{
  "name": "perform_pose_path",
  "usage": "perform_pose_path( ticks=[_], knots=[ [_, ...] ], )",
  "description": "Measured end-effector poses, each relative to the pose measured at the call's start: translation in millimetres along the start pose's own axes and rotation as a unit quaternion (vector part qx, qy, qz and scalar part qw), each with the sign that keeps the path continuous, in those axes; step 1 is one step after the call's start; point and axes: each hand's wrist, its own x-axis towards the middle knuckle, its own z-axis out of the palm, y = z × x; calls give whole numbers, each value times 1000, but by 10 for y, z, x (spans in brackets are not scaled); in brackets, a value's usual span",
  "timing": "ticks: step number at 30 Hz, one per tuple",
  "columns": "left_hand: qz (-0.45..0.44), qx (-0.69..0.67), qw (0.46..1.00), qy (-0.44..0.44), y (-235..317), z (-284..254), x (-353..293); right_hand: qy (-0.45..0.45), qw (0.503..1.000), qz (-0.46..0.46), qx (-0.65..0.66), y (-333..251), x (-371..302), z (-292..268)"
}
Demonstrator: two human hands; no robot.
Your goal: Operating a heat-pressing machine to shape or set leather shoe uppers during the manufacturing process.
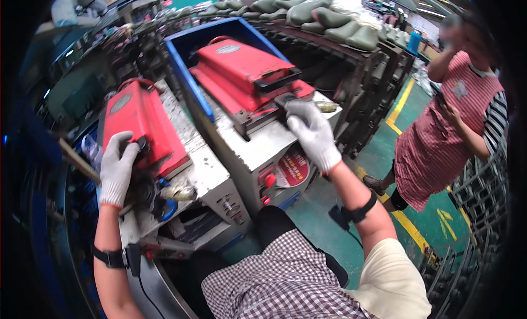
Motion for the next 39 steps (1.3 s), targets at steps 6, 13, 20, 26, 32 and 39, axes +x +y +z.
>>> perform_pose_path(
  ticks=[6,13,20,26,32,39],
  knots=[
    [214,129,966,-69,893,898,202,-35,925,-3,-379,850,575,-735],
    [319,192,909,-187,1345,2046,469,26,894,17,-447,582,480,-541],
    [314,256,886,-223,1166,2589,538,-37,899,55,-432,46,-100,-472],
    [374,312,854,-181,1089,2516,509,-190,889,151,-388,-348,-115,-345],
    [454,279,846,11,1319,2301,931,-108,919,-19,-377,-313,518,-626],
    [411,295,844,180,1740,1929,1830,-298,840,126,-435,181,1853,113]
  ],
)
